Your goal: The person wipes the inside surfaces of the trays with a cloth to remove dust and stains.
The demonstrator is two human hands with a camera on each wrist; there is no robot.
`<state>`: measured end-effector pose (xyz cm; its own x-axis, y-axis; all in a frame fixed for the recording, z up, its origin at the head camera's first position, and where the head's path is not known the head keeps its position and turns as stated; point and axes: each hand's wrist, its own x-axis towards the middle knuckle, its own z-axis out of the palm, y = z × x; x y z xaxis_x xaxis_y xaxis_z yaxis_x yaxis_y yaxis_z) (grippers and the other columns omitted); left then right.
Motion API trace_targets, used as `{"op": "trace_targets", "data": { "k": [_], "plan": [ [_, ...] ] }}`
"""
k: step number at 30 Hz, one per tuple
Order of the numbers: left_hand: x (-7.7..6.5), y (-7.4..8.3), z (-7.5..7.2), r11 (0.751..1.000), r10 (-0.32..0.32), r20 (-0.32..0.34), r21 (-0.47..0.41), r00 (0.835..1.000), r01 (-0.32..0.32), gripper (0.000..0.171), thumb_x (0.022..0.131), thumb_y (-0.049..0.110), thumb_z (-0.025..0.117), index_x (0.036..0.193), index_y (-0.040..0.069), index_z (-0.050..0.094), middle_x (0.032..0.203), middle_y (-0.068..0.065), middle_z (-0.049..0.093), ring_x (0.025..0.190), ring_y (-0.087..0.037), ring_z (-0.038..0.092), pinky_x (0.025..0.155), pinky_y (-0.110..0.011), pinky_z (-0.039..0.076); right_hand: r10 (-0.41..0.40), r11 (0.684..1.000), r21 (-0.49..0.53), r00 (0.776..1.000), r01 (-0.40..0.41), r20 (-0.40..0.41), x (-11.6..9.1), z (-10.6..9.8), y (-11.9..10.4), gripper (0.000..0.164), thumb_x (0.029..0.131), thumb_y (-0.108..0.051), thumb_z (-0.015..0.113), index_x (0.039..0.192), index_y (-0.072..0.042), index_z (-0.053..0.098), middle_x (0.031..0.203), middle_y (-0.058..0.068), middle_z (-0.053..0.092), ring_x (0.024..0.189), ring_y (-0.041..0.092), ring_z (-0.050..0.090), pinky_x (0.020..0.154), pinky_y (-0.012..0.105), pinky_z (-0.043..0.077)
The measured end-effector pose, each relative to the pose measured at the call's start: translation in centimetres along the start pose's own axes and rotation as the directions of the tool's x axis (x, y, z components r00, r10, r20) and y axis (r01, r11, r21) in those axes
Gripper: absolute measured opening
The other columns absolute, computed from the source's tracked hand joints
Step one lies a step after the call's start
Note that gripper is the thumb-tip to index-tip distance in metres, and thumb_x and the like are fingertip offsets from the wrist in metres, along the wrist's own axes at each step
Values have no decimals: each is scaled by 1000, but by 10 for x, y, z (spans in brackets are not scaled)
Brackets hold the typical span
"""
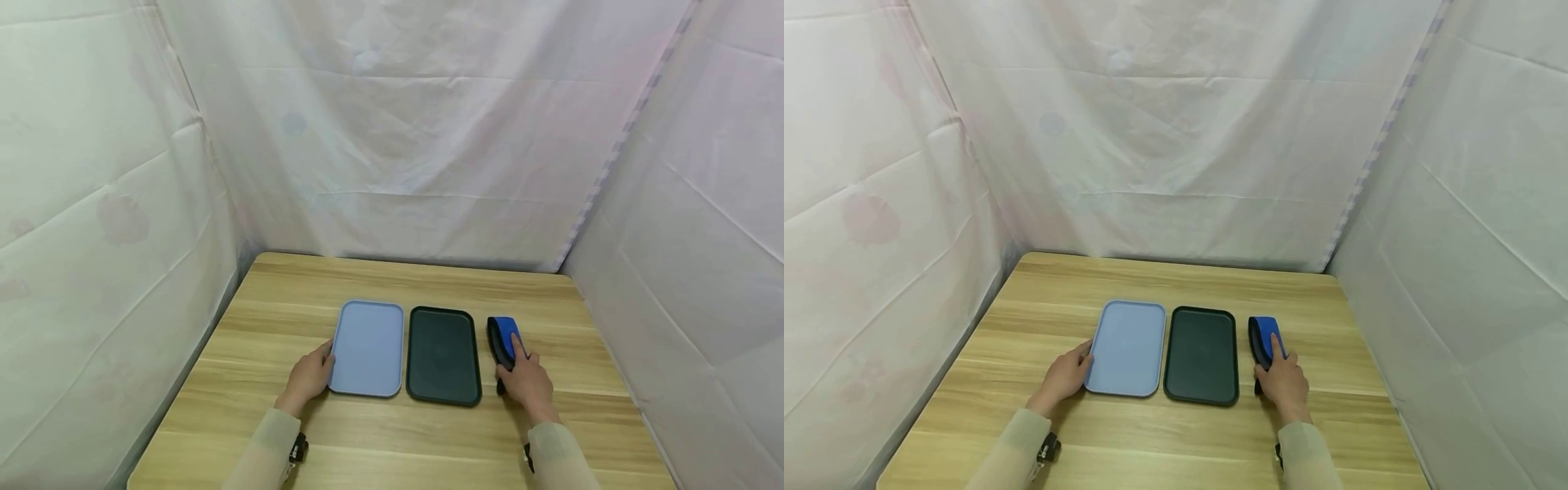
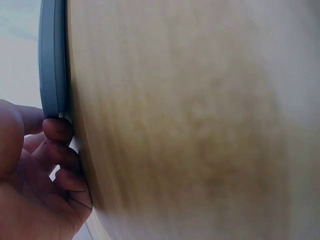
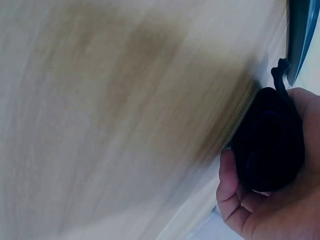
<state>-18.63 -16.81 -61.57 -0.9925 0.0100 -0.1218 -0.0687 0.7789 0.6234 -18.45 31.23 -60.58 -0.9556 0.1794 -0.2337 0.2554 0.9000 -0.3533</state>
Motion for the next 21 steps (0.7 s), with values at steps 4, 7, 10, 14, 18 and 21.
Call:
{"op": "trace_targets", "data": {
  "k": [4, 7, 10, 14, 18, 21],
  "plan": [
    [-1, 0, 1, 1000, 2, 4, -15, 1000, -2, 49, 108, 23, 51, 153, 3, 50, 129, -20, 72, 106, -35, 73, 92, -55, 55, 1, 1000, 17, 1000, -1, 16, 1, -1, 0, 88, 101, -38, 58, 169, -21, 4, 135, 44, 38, 75, 37, 59, 62, 50, 49],
    [-1, -1, 2, 1000, 7, 7, -20, 1000, -7, 49, 109, 23, 50, 153, 3, 49, 133, -20, 70, 117, -41, 69, 96, -58, 53, -3, 999, 34, 1000, 3, 9, 3, -1, 2, 87, 101, -35, 58, 169, -20, 4, 136, 45, 38, 75, 37, 58, 64, 50, 49],
    [0, -2, 2, 1000, 7, 11, -21, 1000, -7, 49, 109, 24, 49, 153, 3, 48, 134, -20, 69, 121, -43, 66, 99, -59, 51, -7, 999, 47, 1000, 8, -9, 4, 0, 4, 85, 101, -32, 57, 169, -19, 7, 136, 45, 39, 80, 39, 59, 68, 51, 50],
    [0, -1, 2, 1000, 5, 14, -22, 1000, -5, 49, 109, 24, 49, 154, 4, 48, 136, -20, 68, 123, -44, 65, 100, -59, 51, -16, 998, 63, 999, 19, -40, 4, 1, 6, 83, 100, -29, 58, 168, -18, 12, 134, 43, 42, 87, 42, 59, 75, 54, 52],
    [0, -1, 2, 1000, 5, 19, -15, 1000, -4, 49, 109, 25, 48, 154, 5, 48, 137, -20, 67, 124, -44, 65, 100, -59, 51, -28, 997, 76, 998, 32, -56, 2, 1, 5, 81, 100, -27, 58, 168, -17, 15, 132, 42, 45, 90, 42, 59, 78, 55, 52],
    [1, -1, 2, 1000, -3, 25, -13, 1000, 3, 49, 109, 25, 48, 155, 5, 47, 137, -20, 67, 124, -43, 65, 101, -59, 51, -31, 995, 93, 998, 35, -50, 0, -1, 4, 80, 100, -25, 58, 168, -16, 15, 132, 42, 44, 92, 43, 58, 78, 54, 51]
  ]
}}
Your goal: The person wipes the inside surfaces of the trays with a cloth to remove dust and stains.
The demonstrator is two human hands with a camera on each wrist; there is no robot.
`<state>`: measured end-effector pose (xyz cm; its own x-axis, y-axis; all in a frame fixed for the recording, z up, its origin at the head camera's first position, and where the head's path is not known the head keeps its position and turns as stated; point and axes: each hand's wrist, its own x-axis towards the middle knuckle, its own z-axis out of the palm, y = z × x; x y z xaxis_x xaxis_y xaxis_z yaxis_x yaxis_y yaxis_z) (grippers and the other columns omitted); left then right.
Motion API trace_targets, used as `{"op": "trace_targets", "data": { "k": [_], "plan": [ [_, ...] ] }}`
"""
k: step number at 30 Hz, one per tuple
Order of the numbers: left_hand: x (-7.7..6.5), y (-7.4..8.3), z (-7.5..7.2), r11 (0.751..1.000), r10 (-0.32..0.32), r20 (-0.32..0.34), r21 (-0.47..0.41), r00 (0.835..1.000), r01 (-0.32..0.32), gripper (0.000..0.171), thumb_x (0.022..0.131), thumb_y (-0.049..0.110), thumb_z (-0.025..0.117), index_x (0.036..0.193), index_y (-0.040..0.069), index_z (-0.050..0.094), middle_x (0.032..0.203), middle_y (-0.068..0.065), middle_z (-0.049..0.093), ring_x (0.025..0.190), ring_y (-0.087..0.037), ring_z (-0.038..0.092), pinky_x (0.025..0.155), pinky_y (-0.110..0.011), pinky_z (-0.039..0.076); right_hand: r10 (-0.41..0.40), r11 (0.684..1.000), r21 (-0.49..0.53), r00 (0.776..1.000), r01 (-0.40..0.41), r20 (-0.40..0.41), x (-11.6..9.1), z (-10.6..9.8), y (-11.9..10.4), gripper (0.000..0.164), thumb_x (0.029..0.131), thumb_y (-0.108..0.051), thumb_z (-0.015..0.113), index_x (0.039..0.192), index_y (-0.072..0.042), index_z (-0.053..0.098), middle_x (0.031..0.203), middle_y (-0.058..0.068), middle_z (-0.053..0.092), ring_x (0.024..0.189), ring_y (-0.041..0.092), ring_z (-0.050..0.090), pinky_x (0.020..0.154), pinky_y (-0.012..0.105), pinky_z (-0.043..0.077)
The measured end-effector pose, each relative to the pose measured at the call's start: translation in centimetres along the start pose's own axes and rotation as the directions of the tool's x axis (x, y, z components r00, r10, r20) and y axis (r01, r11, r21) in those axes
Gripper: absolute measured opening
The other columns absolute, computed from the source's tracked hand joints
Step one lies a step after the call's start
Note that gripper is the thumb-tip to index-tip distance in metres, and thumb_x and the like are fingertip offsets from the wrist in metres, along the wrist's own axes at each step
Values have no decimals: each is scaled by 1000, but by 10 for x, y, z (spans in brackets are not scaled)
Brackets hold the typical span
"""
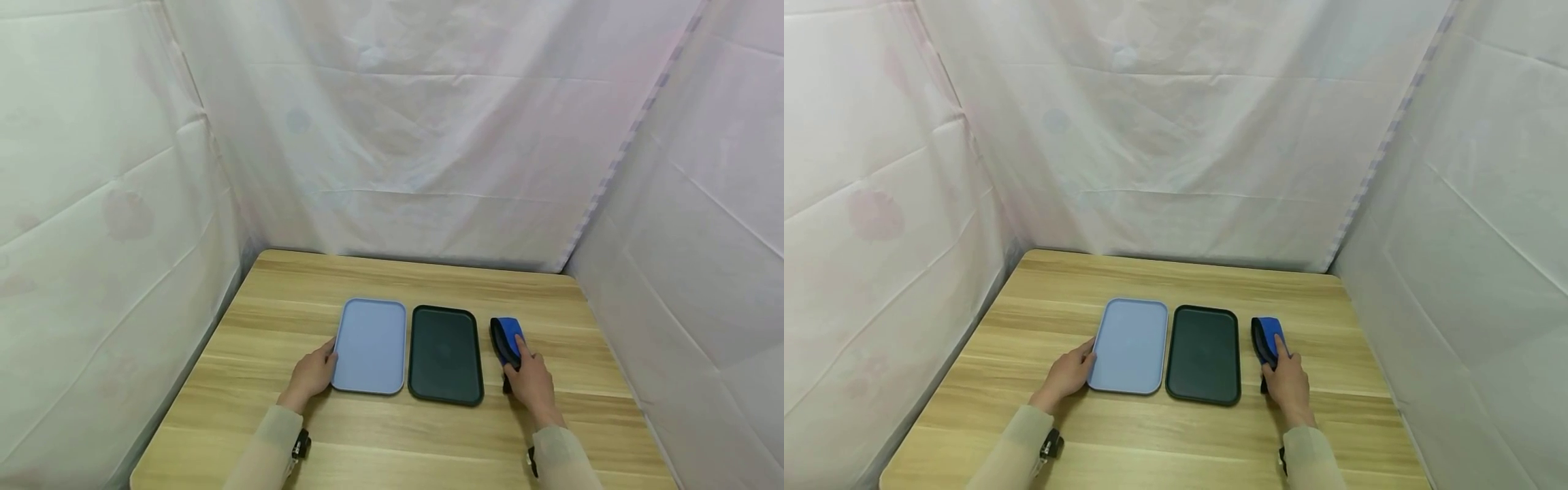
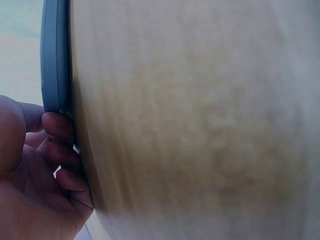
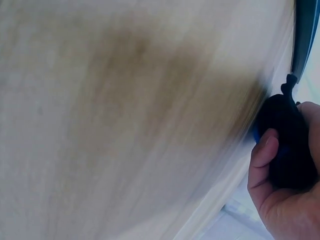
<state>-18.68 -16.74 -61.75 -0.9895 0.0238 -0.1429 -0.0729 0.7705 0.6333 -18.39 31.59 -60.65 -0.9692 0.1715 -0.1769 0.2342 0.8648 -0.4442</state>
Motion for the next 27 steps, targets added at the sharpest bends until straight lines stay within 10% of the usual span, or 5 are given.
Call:
{"op": "trace_targets", "data": {
  "k": [27],
  "plan": [
    [-1, -1, 1, 1000, -12, 7, 7, 1000, 12, 49, 110, 26, 46, 156, 8, 46, 144, -21, 61, 129, -46, 60, 104, -62, 47, -25, 997, 65, 997, 29, -74, -11, -9, -14, 77, 101, -29, 58, 168, -22, 20, 130, 36, 50, 96, 38, 56, 75, 48, 49]
  ]
}}
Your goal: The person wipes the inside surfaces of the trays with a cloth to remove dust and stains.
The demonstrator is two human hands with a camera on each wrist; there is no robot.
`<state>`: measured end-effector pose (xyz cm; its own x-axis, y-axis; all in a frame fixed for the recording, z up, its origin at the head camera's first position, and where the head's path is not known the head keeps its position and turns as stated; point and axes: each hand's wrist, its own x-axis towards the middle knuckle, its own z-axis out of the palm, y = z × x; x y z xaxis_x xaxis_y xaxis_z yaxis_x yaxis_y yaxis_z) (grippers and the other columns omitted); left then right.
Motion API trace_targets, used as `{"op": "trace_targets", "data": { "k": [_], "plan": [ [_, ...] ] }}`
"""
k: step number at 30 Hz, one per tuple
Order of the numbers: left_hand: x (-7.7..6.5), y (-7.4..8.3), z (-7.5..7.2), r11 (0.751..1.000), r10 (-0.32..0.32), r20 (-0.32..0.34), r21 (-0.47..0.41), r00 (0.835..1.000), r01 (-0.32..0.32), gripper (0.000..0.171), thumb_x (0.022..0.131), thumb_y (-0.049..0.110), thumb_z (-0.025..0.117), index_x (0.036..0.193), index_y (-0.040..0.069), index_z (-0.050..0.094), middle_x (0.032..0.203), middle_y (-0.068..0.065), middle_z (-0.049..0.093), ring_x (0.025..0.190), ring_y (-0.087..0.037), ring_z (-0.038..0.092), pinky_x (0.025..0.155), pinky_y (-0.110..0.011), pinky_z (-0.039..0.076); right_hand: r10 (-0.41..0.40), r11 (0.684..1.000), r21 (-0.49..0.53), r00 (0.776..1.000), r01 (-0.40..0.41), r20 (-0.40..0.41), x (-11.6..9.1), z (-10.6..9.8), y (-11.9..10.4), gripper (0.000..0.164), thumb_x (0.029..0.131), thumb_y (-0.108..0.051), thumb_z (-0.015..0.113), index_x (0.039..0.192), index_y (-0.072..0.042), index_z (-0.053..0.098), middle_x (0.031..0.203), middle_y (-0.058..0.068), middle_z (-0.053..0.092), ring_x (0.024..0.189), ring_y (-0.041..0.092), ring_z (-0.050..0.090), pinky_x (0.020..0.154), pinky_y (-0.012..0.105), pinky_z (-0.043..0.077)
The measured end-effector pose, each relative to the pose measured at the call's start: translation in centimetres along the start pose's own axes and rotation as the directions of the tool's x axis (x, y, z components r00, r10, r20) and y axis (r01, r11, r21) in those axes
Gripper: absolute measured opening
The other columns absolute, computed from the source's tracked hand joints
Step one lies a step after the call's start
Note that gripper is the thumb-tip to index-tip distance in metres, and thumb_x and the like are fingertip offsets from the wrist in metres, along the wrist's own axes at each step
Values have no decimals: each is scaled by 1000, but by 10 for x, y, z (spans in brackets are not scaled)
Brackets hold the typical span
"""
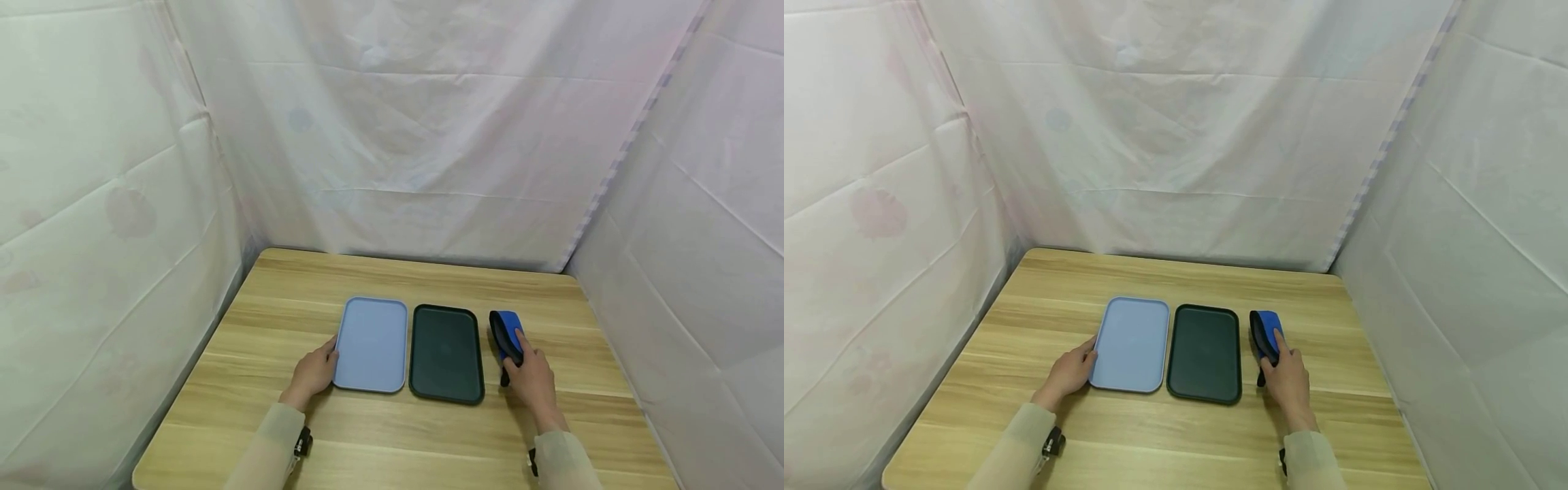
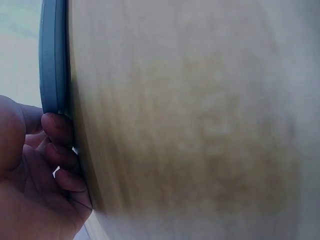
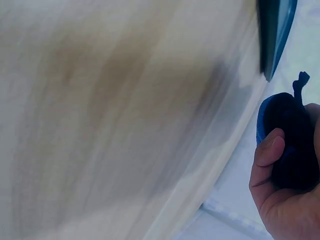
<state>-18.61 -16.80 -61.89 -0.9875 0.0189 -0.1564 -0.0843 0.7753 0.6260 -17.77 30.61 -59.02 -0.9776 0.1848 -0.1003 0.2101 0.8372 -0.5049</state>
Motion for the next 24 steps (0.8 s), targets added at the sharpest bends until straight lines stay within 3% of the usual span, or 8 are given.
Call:
{"op": "trace_targets", "data": {
  "k": [13, 17, 24],
  "plan": [
    [-1, 3, 0, 1000, -13, -2, -3, 1000, 13, 50, 111, 26, 44, 157, 7, 45, 146, -22, 59, 132, -47, 58, 107, -64, 45, -63, 998, 23, 997, 64, -35, -4, -7, -30, 75, 100, -28, 58, 167, -23, 24, 127, 32, 54, 94, 36, 56, 72, 42, 47],
    [-1, 3, 0, 1000, -13, -6, 5, 1000, 13, 49, 111, 25, 44, 156, 7, 45, 145, -23, 60, 131, -47, 59, 105, -64, 46, -75, 997, 27, 996, 77, -47, -3, -5, -41, 75, 99, -28, 59, 166, -23, 25, 128, 33, 55, 95, 38, 58, 75, 45, 49],
    [-1, 4, -2, 1000, -9, -5, 9, 1000, 9, 49, 111, 26, 43, 157, 9, 45, 145, -22, 60, 131, -47, 59, 106, -63, 45, -104, 994, 41, 994, 105, -36, -5, 3, -62, 76, 99, -29, 61, 166, -27, 26, 128, 30, 55, 91, 34, 58, 71, 40, 48]
  ]
}}
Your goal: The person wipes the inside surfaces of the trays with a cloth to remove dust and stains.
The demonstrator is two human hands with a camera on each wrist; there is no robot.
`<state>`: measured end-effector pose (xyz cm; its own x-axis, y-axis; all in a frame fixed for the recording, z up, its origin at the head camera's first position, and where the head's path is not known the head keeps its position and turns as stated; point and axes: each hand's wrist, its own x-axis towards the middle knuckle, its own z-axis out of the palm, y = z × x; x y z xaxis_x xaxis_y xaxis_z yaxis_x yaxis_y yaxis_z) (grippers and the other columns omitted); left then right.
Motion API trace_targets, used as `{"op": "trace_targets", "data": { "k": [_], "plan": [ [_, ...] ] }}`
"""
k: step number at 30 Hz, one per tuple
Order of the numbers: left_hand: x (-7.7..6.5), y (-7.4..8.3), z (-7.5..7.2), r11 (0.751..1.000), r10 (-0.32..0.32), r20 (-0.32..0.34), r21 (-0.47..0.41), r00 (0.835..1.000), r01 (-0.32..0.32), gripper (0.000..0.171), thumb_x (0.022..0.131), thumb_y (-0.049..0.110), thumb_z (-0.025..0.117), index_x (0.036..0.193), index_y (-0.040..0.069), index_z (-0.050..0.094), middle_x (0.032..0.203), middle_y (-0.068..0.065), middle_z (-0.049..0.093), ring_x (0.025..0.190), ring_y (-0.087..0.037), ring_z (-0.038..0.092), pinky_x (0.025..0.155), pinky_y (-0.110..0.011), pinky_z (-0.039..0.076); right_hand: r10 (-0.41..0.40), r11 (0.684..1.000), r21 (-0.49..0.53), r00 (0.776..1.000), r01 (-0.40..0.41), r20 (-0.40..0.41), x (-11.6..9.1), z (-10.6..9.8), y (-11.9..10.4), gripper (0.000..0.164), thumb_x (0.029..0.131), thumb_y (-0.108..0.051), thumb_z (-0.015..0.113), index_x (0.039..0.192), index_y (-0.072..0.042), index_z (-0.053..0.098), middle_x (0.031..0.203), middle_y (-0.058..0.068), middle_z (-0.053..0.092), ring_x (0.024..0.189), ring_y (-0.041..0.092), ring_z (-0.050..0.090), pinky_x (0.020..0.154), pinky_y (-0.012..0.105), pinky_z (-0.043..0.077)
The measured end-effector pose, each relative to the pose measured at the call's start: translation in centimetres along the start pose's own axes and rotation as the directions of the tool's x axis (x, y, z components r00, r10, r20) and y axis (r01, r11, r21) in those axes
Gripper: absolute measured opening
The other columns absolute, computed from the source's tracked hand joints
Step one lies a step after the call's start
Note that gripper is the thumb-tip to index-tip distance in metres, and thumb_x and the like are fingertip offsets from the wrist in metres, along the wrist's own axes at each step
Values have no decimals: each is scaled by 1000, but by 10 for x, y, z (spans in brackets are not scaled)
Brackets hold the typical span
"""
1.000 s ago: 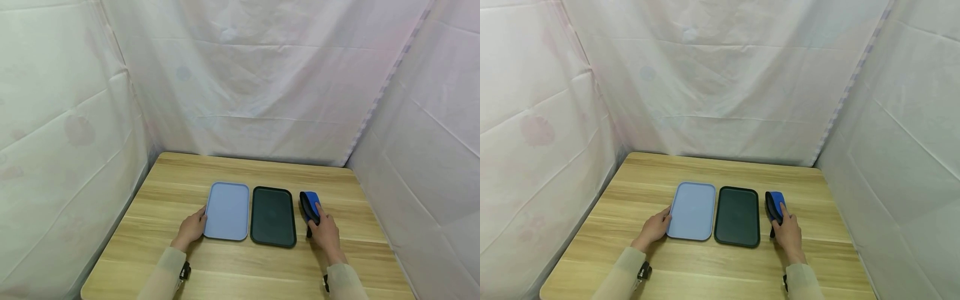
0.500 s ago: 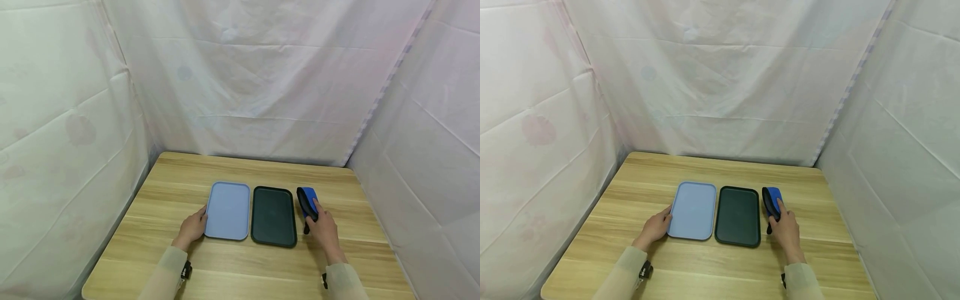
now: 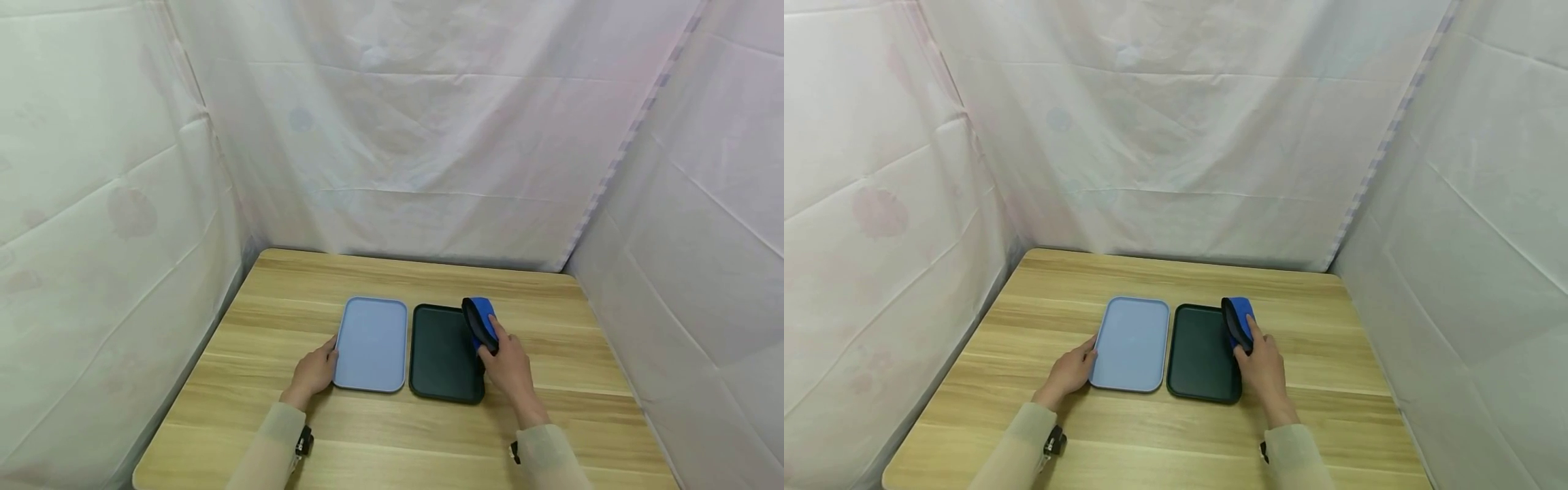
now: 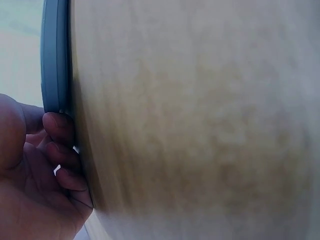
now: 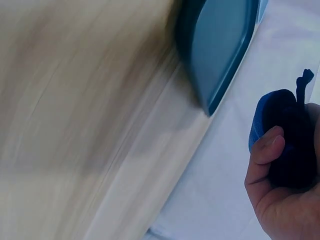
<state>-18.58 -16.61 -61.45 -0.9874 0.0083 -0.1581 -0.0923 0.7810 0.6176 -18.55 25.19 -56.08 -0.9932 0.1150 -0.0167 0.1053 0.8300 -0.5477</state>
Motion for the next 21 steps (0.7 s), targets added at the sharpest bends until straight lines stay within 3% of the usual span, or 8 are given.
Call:
{"op": "trace_targets", "data": {
  "k": [15, 21],
  "plan": [
    [0, 0, -1, 1000, 7, 8, -2, 1000, -7, 49, 111, 25, 42, 156, 8, 46, 144, -24, 61, 130, -48, 59, 104, -63, 47, -80, 996, 34, 997, 79, 24, -3, 26, -42, 74, 97, -30, 64, 163, -30, 33, 125, 25, 59, 92, 31, 59, 78, 44, 50],
    [-1, 1, -1, 1000, 0, 13, -15, 1000, 1, 49, 111, 26, 41, 157, 9, 44, 145, -24, 60, 131, -48, 58, 106, -63, 46, -108, 994, 37, 994, 107, 24, -3, 35, -55, 73, 96, -30, 65, 163, -29, 35, 117, 21, 62, 86, 27, 57, 70, 36, 46]
  ]
}}
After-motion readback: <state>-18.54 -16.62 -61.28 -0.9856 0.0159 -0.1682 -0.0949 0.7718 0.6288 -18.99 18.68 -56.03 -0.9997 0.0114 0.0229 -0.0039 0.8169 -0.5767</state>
